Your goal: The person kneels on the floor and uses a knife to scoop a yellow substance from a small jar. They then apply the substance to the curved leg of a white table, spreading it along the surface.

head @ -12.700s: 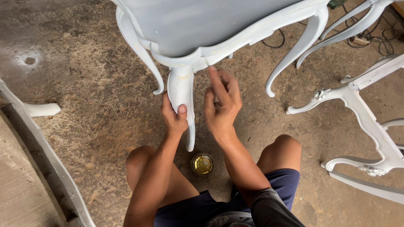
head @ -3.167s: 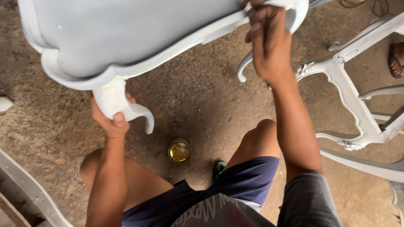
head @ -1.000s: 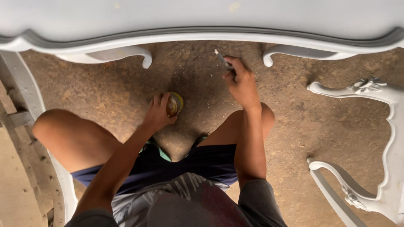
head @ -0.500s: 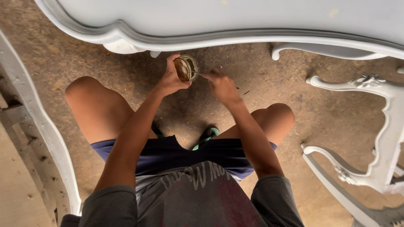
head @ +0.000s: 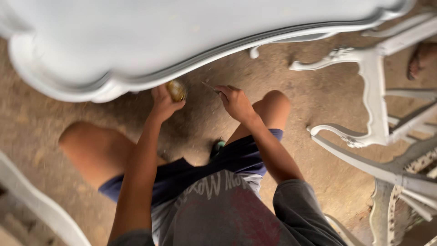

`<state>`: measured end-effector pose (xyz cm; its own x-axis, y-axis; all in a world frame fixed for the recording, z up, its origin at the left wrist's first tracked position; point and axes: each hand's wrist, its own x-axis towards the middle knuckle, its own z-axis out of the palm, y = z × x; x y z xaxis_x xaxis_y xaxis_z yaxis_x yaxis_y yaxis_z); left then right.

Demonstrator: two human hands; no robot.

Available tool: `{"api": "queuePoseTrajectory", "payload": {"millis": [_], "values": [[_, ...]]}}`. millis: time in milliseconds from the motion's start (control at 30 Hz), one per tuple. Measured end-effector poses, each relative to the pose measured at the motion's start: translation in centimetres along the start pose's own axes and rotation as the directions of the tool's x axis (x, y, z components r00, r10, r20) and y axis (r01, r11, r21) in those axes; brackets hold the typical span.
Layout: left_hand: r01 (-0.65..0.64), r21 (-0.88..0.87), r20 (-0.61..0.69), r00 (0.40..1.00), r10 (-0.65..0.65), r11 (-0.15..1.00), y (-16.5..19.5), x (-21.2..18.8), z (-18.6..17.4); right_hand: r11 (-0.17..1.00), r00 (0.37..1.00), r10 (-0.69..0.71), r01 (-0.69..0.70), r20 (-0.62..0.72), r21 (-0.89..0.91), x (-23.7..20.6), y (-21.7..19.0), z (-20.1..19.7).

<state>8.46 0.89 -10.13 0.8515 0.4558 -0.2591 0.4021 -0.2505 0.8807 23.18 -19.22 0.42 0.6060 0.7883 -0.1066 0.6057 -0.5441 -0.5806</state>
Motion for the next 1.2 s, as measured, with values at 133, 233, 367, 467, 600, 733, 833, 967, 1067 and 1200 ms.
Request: {"api": "queuePoseTrajectory", "payload": {"millis": [133, 233, 367, 467, 600, 733, 833, 967, 1067, 1200], "values": [[-0.048, 0.18, -0.034, 0.998, 0.055, 0.982, 0.8, -0.1, 1.6, 0.949, 0.897, 0.293, -0.315, -0.331, -0.013, -3.9, 1.3, -7.1], [0.044, 0.215, 0.005, 0.999, -0.046, 0.976, 1.4, 0.2, 2.5, 0.994, 0.743, 0.103, -0.096, -0.661, 0.047, -5.0, 3.7, -12.1], [0.077, 0.283, 0.021, 0.996, -0.086, 0.956, 1.8, 0.4, 3.2, 0.999, 0.567, 0.009, -0.043, -0.824, -0.018, -4.4, 7.5, -14.8], [0.114, 0.364, 0.025, 0.991, -0.132, 0.924, 1.9, 0.4, 3.9, 0.999, 0.487, -0.006, -0.04, -0.874, -0.03, -2.7, 9.9, -14.8], [0.101, 0.463, 0.02, 0.992, -0.124, 0.881, 1.8, 0.7, 4.7, 0.998, 0.443, -0.069, 0.02, -0.894, -0.067, -0.4, 11.7, -14.5], [0.117, 0.532, -0.001, 0.99, -0.138, 0.838, 1.6, 0.9, 5.3, 0.995, 0.491, -0.1, 0.043, -0.865, -0.091, -0.1, 12.0, -14.6], [0.157, 0.514, -0.028, 0.986, -0.167, 0.843, 1.5, 0.6, 5.7, 0.996, 0.557, -0.081, 0.008, -0.827, -0.092, -1.9, 12.0, -15.3], [0.297, 0.468, -0.066, 0.951, -0.302, 0.833, 2.0, 0.5, 6.1, 0.995, 0.516, -0.088, 0.013, -0.852, -0.095, -2.9, 11.9, -16.3], [0.333, 0.497, -0.074, 0.936, -0.344, 0.801, 2.6, 0.6, 6.3, 0.995, 0.536, -0.098, 0.072, -0.839, -0.07, -1.5, 11.9, -16.6], [0.346, 0.492, -0.083, 0.932, -0.353, 0.799, 3.4, 0.7, 6.5, 0.996, 0.567, -0.07, -0.01, -0.821, -0.092, -2.2, 11.7, -16.5]]}}
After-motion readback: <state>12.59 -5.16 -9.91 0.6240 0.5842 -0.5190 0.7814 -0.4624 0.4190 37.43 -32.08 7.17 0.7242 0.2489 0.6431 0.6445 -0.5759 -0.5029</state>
